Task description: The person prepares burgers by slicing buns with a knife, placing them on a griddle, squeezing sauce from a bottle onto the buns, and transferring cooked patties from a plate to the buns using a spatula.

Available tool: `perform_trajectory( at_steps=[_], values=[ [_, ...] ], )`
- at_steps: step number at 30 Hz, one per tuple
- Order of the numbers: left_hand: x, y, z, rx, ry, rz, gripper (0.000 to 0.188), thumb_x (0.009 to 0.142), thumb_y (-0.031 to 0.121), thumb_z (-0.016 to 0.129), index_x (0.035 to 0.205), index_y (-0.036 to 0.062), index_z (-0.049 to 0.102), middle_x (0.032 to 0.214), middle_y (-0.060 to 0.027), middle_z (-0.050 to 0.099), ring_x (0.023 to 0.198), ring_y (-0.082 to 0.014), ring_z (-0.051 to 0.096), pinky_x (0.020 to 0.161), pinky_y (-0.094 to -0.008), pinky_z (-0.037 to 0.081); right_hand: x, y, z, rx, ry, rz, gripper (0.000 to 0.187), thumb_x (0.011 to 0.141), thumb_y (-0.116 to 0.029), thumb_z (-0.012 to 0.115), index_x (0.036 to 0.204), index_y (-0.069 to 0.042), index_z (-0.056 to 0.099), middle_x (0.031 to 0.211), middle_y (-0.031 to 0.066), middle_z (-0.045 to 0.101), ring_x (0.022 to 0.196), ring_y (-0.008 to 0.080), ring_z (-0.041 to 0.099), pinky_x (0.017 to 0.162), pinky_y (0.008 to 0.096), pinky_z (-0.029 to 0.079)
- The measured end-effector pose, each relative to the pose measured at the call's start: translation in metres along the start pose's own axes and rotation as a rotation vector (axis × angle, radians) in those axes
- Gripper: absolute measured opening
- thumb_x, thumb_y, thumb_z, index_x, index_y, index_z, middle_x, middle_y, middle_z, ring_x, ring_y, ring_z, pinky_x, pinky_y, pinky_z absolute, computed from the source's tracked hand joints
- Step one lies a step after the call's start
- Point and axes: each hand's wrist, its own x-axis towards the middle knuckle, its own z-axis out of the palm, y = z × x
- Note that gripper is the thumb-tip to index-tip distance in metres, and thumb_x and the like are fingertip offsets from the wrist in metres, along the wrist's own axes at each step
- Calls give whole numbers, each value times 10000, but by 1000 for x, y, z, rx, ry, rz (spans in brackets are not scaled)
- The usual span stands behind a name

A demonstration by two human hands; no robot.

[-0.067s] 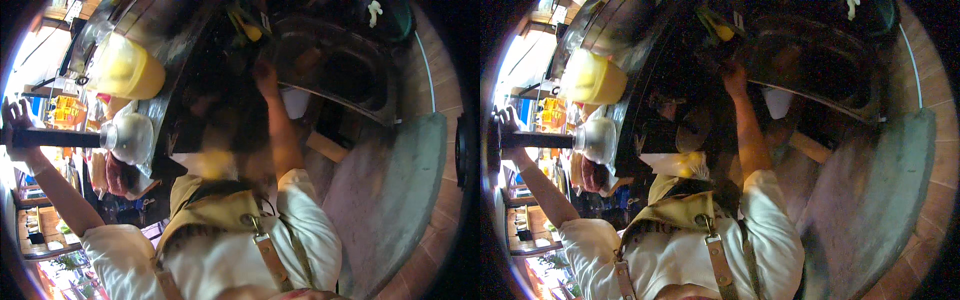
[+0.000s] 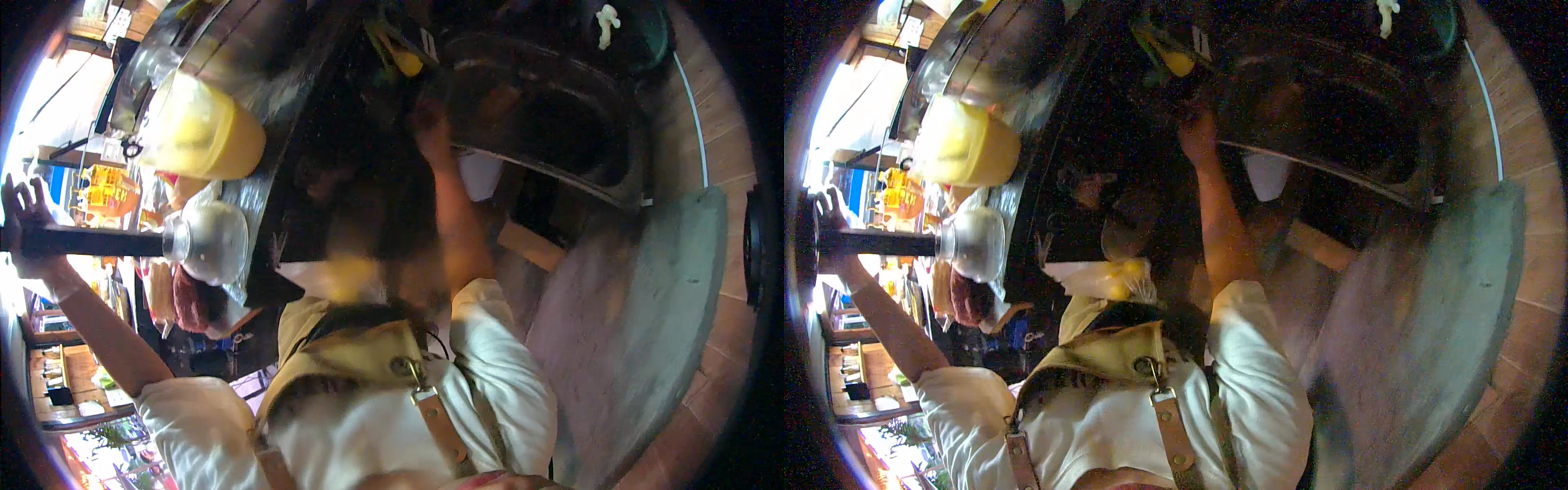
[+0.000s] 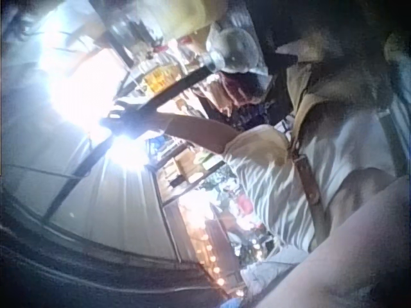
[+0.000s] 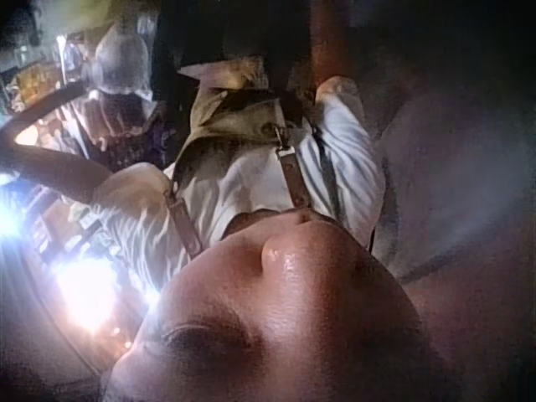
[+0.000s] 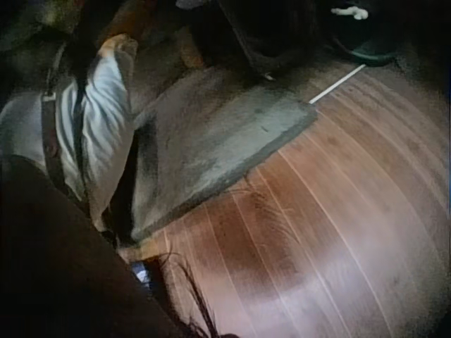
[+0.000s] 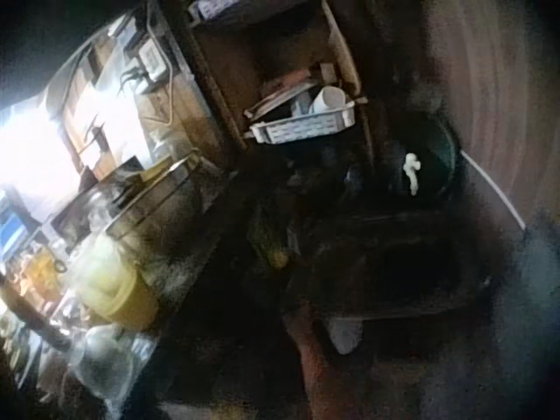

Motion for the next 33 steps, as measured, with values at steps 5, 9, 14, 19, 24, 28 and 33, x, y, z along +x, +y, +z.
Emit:
perform_trajectory(
  at_steps=[5, 9, 14, 19, 24, 28, 33],
  values=[
    [21, 1, -63, 196, 173, 114, 527, 695, 22, 457, 1208, -82, 397, 1337, -226, 314, 1302, -331, 177, 1070, -583, 60, 38, -54, 15, -444, -115, 51, 446, 692, -25, 629, 1124, -31, 517, 1166, 205, 498, 1055, 319, 494, 856, 366, 423],
    [60, 29, -135, 118, 61, 50, 484, 689, 63, 484, 1143, -100, 448, 1281, -251, 372, 1280, -347, 223, 1071, -583, 51, 108, -60, 55, -1081, 205, -546, 457, 699, -196, 680, 1114, -85, 525, 1118, 153, 475, 1062, 335, 448, 869, 421, 395],
    [65, 30, -159, -53, -197, -43, 472, 698, 77, 490, 1143, -79, 464, 1239, -232, 426, 1258, -353, 258, 1071, -582, 41, 150, -65, 71, -1094, 119, -471, 423, 728, -171, 627, 1120, -51, 520, 1172, 188, 477, 1095, 351, 443, 952, 473, 332],
    [56, 23, -123, -38, -206, -9, 492, 691, 69, 508, 1163, -64, 459, 1259, -228, 413, 1263, -347, 255, 1071, -579, 43, 170, -58, 56, -1123, 329, -552, 560, 791, -216, 630, 1245, 2, 387, 1200, 181, 463, 1082, 258, 461, 918, 360, 371],
    [44, 30, -127, 31, -164, -23, 537, 667, 69, 508, 1185, -59, 444, 1300, -225, 376, 1273, -341, 240, 1073, -572, 35, 61, -115, 57, -633, -123, -744, 296, 675, -185, 705, 881, -51, 539, 903, 146, 577, 806, 343, 548, 694, 400, 451],
    [51, 35, -134, -55, -154, -26, 531, 632, 25, 506, 1149, -83, 452, 1297, -237, 375, 1276, -340, 235, 1070, -578, 29, -10, -123, 76, -687, -190, -823, 260, 707, -222, 665, 872, -45, 570, 881, 157, 552, 794, 337, 518, 692, 444, 416],
    [61, 33, -143, -190, -311, -83, 490, 602, -46, 478, 1086, -123, 461, 1242, -249, 423, 1258, -346, 267, 1065, -588, 30, -23, -102, 83, -782, -367, -639, 273, 760, -257, 596, 960, -71, 586, 1043, 171, 505, 910, 359, 491, 781, 453, 400]
  ],
)
